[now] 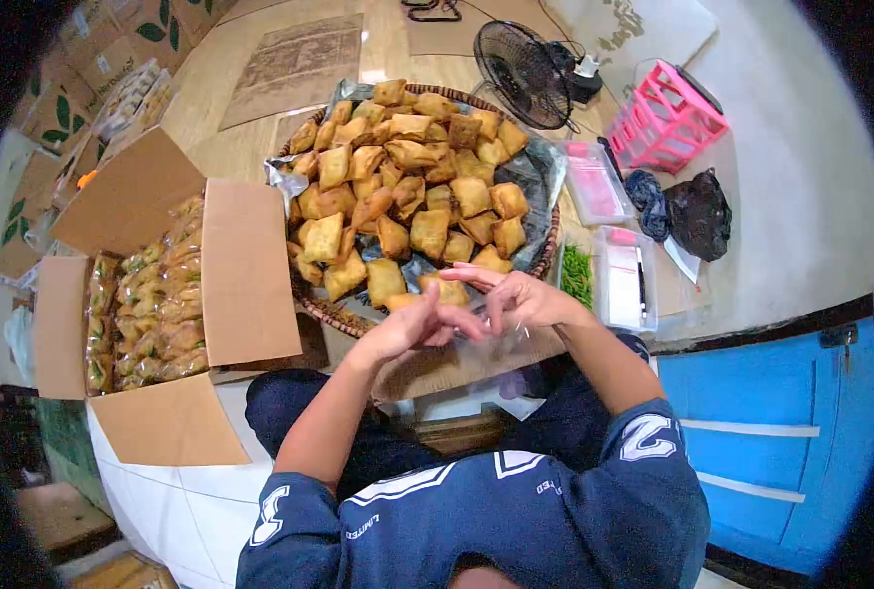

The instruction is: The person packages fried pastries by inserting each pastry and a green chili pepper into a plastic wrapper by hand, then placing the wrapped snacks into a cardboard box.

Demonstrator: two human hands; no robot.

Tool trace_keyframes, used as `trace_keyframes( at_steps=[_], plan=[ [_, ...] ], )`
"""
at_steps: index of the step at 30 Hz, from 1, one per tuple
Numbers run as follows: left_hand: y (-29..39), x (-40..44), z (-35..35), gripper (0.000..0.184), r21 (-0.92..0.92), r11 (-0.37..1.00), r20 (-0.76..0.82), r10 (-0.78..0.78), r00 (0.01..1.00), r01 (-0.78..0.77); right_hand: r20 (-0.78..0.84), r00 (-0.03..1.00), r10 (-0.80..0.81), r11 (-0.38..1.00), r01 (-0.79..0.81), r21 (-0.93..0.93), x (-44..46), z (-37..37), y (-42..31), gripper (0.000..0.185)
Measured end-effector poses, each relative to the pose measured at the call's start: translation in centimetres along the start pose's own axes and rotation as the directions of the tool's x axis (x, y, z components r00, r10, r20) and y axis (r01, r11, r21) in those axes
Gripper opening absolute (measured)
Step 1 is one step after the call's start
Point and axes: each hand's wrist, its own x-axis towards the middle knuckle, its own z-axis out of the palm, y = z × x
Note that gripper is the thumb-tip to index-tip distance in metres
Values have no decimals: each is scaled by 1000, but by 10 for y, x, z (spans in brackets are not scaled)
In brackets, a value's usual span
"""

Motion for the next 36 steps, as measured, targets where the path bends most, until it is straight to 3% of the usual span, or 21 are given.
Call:
trace_keyframes(
  at_steps=[1, 3, 4, 5, 7, 8, 9, 11, 13, 15, 17, 18, 19, 21, 22, 24, 27, 31, 33, 35, 36],
  plan=[
    [5, -6, 1, 76, -2, 1000, -7, 3, 1000, -3, 27, 999, -30, 998, 31, -47, 6, -3, 2, 6],
    [9, -16, 2, 68, 185, 970, -279, -101, 955, 156, -115, 989, 90, 981, -68, 182, 10, 1, 1, 12],
    [9, -18, 0, 43, 195, 980, -366, 26, 930, 50, -238, 971, 11, 1000, -9, 11, 16, -1, 10, 34],
    [11, -21, -1, 43, 191, 980, -372, 27, 928, 48, -331, 933, 141, 990, -128, 61, 20, -1, 18, 50],
    [17, -24, -3, 30, 435, 896, -443, 301, 844, -91, -378, 829, 413, 894, -288, 344, 23, 6, 20, 54],
    [23, -27, -6, 45, 522, 851, -460, 343, 819, -63, -373, 828, 418, 891, -293, 346, 28, 6, 28, 54],
    [31, -34, -7, 46, 465, 884, -492, 302, 817, -47, -370, 857, 359, 897, -206, 392, 34, 1, 41, 54],
    [31, -42, -29, 45, 685, 721, -434, 514, 740, -99, -490, 822, 290, 892, -46, 450, 53, -6, 45, 53],
    [35, -55, -41, 43, 591, 807, -644, 462, 610, 13, -694, 716, 69, 998, -52, 46, 72, -19, 66, 49],
    [25, -63, -70, 41, 671, 740, -701, 612, 366, 48, -748, 662, 40, 999, -37, 21, 90, -15, 77, 42],
    [43, -74, -67, 40, 671, 729, -727, 612, 311, 134, -731, 680, -53, 877, -318, -359, 107, -7, 90, 33],
    [47, -76, -67, 40, 665, 724, -742, 613, 271, 183, -685, 673, -279, 789, -246, -563, 115, 7, 94, 24],
    [49, -78, -68, 40, 654, 720, -756, 612, 232, 232, -583, 786, -204, 773, -236, -589, 120, 13, 107, 22],
    [47, -77, -70, 39, 655, 717, -755, 613, 232, 238, -528, 835, -153, 588, -353, -728, 125, 46, 107, 29],
    [46, -74, -69, 39, 660, 714, -751, 620, 226, 234, -524, 838, -152, 587, -350, -730, 130, 62, 98, 29],
    [37, -71, -75, 39, 699, 673, -715, 656, 242, 242, -593, 794, 137, 279, -605, -746, 142, 86, 77, 50],
    [27, -67, -81, 38, 774, 552, -629, 723, 284, 310, -651, 745, 143, 185, -667, -722, 149, 96, 89, 63],
    [45, -73, -65, 36, 650, 699, -757, 563, 332, 297, -698, 706, 117, 267, -700, -663, 151, 91, 95, 66],
    [44, -78, -71, 35, 675, 682, -735, 591, 332, 280, -721, 693, -15, 589, -577, -566, 143, 71, 102, 63],
    [35, -79, -74, 34, 691, 673, -720, 605, 340, 265, -751, 659, 30, 668, -572, -476, 136, 41, 90, 44],
    [31, -77, -75, 33, 648, 721, -742, 526, 416, 246, -776, 620, 121, 770, -552, -320, 129, 33, 69, 41]
  ],
)
